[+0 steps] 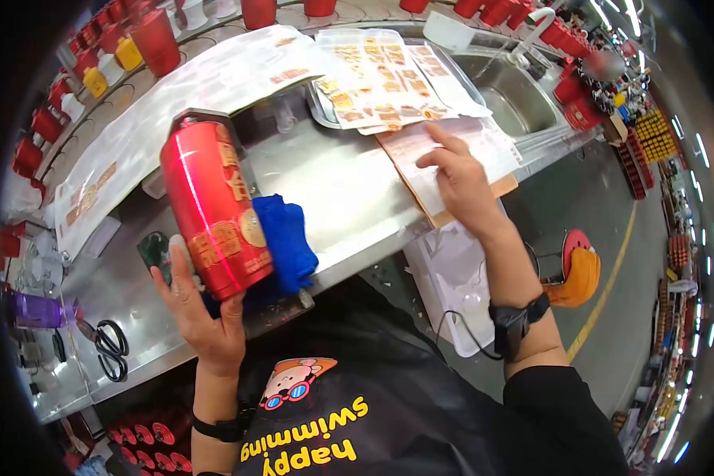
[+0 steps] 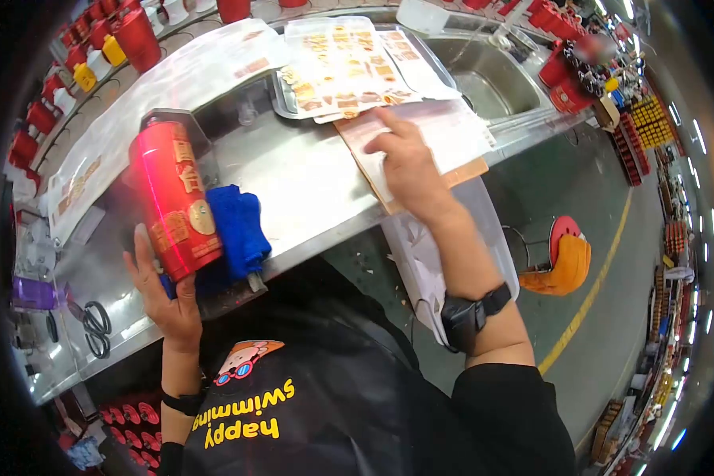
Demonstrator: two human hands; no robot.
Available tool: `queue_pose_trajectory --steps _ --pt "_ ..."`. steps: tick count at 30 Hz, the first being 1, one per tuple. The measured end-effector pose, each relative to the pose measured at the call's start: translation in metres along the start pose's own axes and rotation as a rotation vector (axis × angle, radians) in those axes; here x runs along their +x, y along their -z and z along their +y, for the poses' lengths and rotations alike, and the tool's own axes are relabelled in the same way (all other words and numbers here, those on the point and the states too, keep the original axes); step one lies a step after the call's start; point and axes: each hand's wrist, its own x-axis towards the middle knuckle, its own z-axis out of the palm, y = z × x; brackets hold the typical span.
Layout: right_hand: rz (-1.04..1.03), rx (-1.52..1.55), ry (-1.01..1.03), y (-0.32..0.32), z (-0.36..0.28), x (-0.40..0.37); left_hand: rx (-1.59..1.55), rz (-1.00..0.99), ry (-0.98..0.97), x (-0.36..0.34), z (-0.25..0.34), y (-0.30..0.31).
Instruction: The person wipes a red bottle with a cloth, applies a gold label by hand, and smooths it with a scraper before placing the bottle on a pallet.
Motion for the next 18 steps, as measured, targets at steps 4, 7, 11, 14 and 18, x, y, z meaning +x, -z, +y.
queue_pose_trajectory --steps 4,7,11,14,18 --pt "-0.063 -0.236 -0.056 0.018 0.050 -0.019 -0.048 0.028 0.021 -0.002 0.001 -0.002" --pt "-0.064 -0.337 -0.100 0.013 0.062 -0.010 -0.083 0.033 0.048 -0.004 -0.001 -0.005" --pt "-0.123 -0.575 -0.219 0.003 0.070 0.004 -0.208 0.044 0.134 -0.005 -0.001 -0.008" --pt "-0.148 -0.391 -0.117 0.009 0.063 0.001 -0.207 0.005 0.177 -0.011 -0.005 -0.008" --pt "-0.259 -0.194 -0.018 0.022 0.027 -0.012 -0.362 0.034 0.231 -0.009 -0.001 -0.013"
